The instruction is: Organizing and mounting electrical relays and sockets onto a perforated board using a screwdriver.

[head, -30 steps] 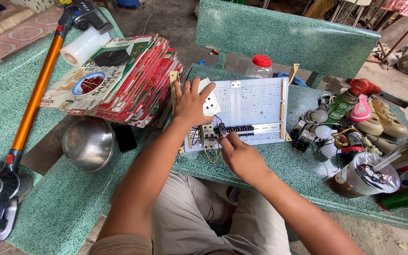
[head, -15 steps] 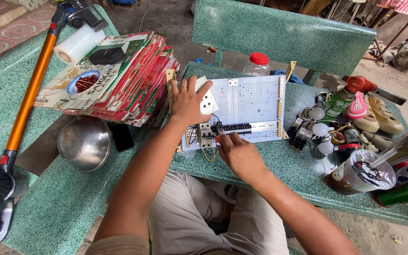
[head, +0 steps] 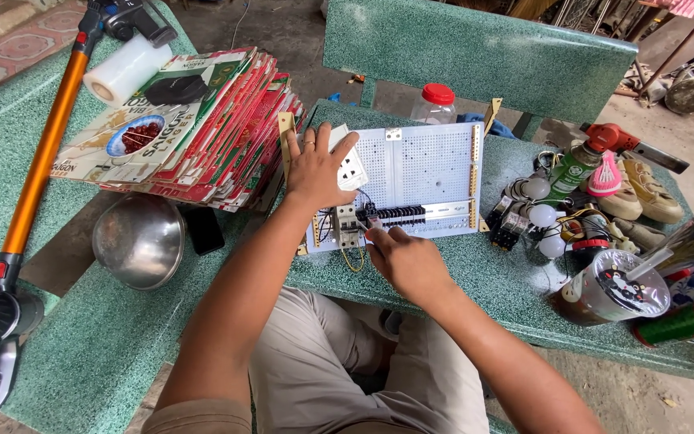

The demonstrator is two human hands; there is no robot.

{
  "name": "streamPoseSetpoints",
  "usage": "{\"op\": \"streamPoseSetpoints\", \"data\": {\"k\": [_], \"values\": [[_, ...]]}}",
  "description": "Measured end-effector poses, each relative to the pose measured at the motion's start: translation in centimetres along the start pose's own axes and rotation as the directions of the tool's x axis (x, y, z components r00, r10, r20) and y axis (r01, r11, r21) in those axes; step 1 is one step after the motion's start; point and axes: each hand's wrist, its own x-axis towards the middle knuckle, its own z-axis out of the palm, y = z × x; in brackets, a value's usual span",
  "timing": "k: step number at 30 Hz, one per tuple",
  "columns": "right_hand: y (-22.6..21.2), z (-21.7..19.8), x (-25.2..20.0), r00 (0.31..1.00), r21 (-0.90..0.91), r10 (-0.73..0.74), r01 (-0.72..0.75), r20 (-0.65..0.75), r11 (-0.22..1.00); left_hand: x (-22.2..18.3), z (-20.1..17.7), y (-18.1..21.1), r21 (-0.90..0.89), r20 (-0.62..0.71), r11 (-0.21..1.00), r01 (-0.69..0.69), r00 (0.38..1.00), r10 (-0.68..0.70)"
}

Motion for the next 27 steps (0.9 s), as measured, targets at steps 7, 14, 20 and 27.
{"op": "streamPoseSetpoints", "data": {"k": [7,14,20,27], "values": [[-0.1,1.0,-0.4,0.998,0.066,0.015,-0.011,-0.063,0.998,0.1,0.0,-0.3,0.022,0.004,1.0,-0.02,1.0,0.02],[3.5,-0.3,-5.4,0.952,0.659,0.263,-0.096,-0.159,0.746,-0.7,-0.3,-1.0,-0.281,-0.253,0.956,-0.08,0.967,0.006],[11.6,4.7,-14.1,0.701,0.926,0.707,-0.32,0.09,0.199,-1.9,-2.1,-1.1,-0.571,-0.547,0.793,-0.214,0.819,-0.172],[14.0,6.6,-16.7,0.632,0.908,0.752,-0.404,0.188,0.112,-5.4,-5.8,-1.7,-0.504,-0.79,0.803,-0.32,0.546,-0.278]]}}
